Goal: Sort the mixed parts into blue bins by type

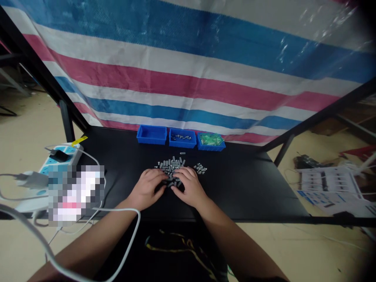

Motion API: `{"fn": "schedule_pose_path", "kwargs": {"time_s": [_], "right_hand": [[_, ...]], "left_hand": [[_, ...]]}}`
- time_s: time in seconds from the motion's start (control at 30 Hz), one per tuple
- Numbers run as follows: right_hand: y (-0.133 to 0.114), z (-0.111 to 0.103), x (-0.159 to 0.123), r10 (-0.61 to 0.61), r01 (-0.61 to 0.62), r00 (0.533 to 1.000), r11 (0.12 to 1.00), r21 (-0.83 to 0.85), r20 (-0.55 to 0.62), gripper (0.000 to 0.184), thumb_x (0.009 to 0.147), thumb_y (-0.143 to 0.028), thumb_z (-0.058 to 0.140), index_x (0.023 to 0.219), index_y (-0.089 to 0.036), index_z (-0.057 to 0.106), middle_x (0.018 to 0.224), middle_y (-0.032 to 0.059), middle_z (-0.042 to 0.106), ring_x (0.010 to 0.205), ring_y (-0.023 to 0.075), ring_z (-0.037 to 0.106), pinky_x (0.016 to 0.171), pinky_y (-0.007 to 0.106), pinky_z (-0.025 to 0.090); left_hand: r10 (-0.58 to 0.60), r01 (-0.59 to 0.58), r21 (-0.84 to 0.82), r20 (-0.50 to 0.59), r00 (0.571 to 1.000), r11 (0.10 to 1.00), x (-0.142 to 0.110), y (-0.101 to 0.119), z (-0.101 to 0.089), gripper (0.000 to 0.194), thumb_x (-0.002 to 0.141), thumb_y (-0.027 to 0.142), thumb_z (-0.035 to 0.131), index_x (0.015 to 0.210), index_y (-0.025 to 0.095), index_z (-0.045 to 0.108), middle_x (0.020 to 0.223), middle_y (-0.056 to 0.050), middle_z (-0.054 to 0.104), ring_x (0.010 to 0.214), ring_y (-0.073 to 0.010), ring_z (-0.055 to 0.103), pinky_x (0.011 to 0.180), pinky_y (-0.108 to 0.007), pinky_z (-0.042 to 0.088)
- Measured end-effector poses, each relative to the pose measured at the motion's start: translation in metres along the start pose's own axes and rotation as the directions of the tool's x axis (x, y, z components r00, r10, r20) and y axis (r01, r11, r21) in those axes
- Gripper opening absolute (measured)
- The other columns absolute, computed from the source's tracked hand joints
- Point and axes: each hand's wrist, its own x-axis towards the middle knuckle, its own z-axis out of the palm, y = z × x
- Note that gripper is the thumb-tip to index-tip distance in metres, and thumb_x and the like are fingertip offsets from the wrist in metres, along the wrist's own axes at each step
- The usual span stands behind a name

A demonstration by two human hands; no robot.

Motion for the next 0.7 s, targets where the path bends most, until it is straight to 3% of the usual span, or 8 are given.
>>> {"fn": "schedule_pose_path", "kwargs": {"time_s": [0.1, 0.2, 0.4, 0.7], "right_hand": [[-0.001, 0.001, -0.002, -0.018, 0.019, 0.997, 1.0, -0.021, 0.074, 0.035, 0.093, -0.031, 0.064, 0.127, -0.026, 0.061, 0.143, 0.0076, 0.06, 0.142, 0.0298, 0.044, 0.122, 0.058, 0.027], [0.002, 0.003, -0.002, -0.019, 0.021, 0.995, 0.999, -0.024, 0.094, 0.028, 0.096, -0.027, 0.059, 0.124, -0.026, 0.063, 0.144, 0.0068, 0.06, 0.144, 0.0279, 0.044, 0.123, 0.058, 0.027], [0.01, 0.007, 0.0, -0.026, 0.027, 0.998, 1.0, -0.01, 0.058, 0.018, 0.096, -0.026, 0.061, 0.114, -0.025, 0.065, 0.138, 0.0058, 0.065, 0.141, 0.0266, 0.047, 0.122, 0.057, 0.029], [0.018, 0.008, 0.004, -0.024, 0.024, 0.999, 1.0, 0.001, 0.022, 0.023, 0.095, -0.019, 0.057, 0.115, -0.025, 0.066, 0.13, 0.0071, 0.066, 0.135, 0.0273, 0.051, 0.118, 0.056, 0.036]], "left_hand": [[0.09, -0.091, 0.071, 0.024, 0.996, 0.993, -0.008, 0.005, 0.006, 0.035, 0.096, 0.018, 0.054, 0.129, 0.026, 0.062, 0.126, -0.005, 0.07, 0.129, -0.0226, 0.058, 0.117, -0.05, 0.034], [0.099, -0.103, 0.118, 0.039, 0.994, 0.988, -0.01, 0.007, 0.011, 0.036, 0.098, 0.02, 0.054, 0.132, 0.026, 0.061, 0.13, -0.005, 0.069, 0.129, -0.0225, 0.059, 0.115, -0.049, 0.036], [0.051, -0.055, 0.122, 0.039, 0.998, 0.991, -0.007, 0.012, 0.014, 0.026, 0.099, 0.025, 0.053, 0.123, 0.023, 0.063, 0.129, -0.006, 0.068, 0.124, -0.0221, 0.06, 0.112, -0.047, 0.037], [0.008, -0.013, 0.152, 0.034, 0.999, 0.988, -0.008, 0.014, 0.013, 0.027, 0.097, 0.021, 0.052, 0.121, 0.024, 0.064, 0.119, -0.007, 0.069, 0.114, -0.0258, 0.059, 0.1, -0.047, 0.043]]}}
